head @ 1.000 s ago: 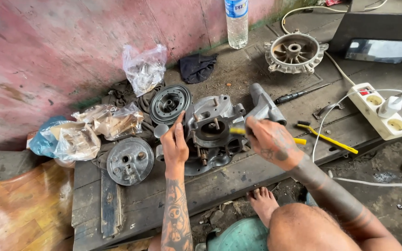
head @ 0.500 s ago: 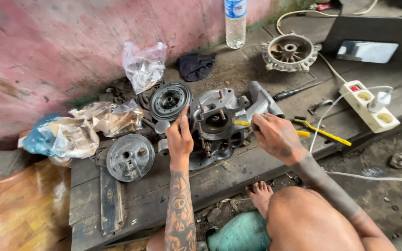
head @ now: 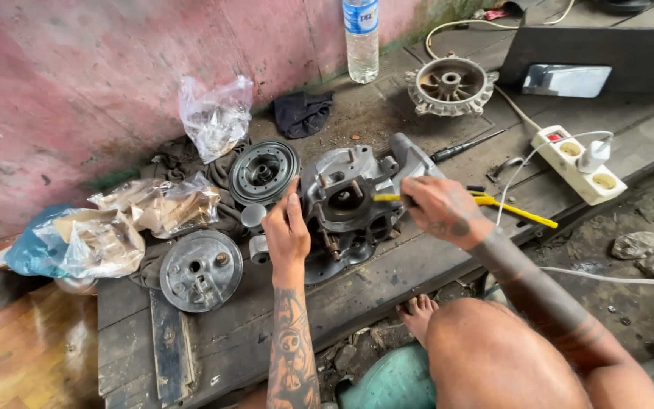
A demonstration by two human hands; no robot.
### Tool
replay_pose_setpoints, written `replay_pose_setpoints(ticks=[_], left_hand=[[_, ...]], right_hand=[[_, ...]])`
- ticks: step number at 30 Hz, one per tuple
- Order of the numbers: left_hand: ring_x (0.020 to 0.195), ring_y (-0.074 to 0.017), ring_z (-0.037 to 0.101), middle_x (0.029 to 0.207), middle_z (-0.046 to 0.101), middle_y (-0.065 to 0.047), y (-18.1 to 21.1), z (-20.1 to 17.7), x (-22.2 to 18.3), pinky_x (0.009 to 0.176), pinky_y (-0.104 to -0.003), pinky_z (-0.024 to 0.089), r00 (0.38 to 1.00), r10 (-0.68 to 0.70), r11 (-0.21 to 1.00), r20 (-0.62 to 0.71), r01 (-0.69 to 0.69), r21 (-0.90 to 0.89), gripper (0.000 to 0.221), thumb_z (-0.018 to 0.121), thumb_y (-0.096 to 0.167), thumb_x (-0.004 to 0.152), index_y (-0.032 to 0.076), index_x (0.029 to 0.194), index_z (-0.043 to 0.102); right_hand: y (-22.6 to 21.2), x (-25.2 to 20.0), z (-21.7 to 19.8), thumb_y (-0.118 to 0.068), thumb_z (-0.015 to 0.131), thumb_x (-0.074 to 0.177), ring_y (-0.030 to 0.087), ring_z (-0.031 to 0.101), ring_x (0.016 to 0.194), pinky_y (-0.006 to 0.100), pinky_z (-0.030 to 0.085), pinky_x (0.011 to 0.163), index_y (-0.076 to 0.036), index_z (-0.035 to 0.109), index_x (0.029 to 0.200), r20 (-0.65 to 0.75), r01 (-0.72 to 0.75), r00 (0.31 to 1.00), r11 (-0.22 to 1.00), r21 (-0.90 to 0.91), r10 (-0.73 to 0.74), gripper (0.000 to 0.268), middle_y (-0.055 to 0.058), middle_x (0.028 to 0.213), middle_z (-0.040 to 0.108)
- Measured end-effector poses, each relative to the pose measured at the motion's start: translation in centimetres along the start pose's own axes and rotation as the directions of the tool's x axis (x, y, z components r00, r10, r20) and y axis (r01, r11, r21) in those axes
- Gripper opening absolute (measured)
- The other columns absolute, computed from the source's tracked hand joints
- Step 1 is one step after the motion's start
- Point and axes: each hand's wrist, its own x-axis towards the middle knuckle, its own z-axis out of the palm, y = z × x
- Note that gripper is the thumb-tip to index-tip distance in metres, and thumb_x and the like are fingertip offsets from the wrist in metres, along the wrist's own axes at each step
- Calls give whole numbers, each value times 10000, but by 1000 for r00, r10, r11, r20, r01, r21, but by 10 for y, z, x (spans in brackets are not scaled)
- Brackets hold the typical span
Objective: Cleaning a motorcycle engine casing by scrubbing it with a small brush to remove dirt and grime.
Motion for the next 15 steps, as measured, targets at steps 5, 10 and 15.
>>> replay_pose_setpoints(ticks=[5, 10, 15], left_hand=[[682, -198, 630, 801, 717, -148, -3, 1, -1, 640, -379, 528, 1000, 7, 1000, -3, -7, 3, 461, 407, 321, 1144, 136, 1451, 697], [1251, -320, 718, 1336, 747, -214, 9, 2, 4, 1028, -357, 542, 1000, 10, 999, 21, -9, -33, 520, 410, 281, 1073, -73, 1341, 681], [460, -102, 390, 516, 518, -74, -2, 3, -3, 475, -302, 383, 1000, -4, 1000, 10, 4, -2, 488, 362, 320, 1170, 108, 1491, 661]], right_hand=[[9, -3, 2, -214, 634, 825, 345, 705, 910, 492, 603, 778, -206, 553, 993, 36, -78, 996, 996, -44, 80, 187, 72, 890, 661], [28, 2, 28, -202, 707, 804, 339, 734, 946, 491, 609, 824, -182, 683, 1042, -106, -19, 994, 1000, -13, 18, 241, 78, 963, 725], [14, -6, 28, -187, 685, 787, 330, 717, 835, 455, 603, 777, -188, 610, 944, -50, 32, 998, 999, 12, -31, 174, 58, 816, 676]])
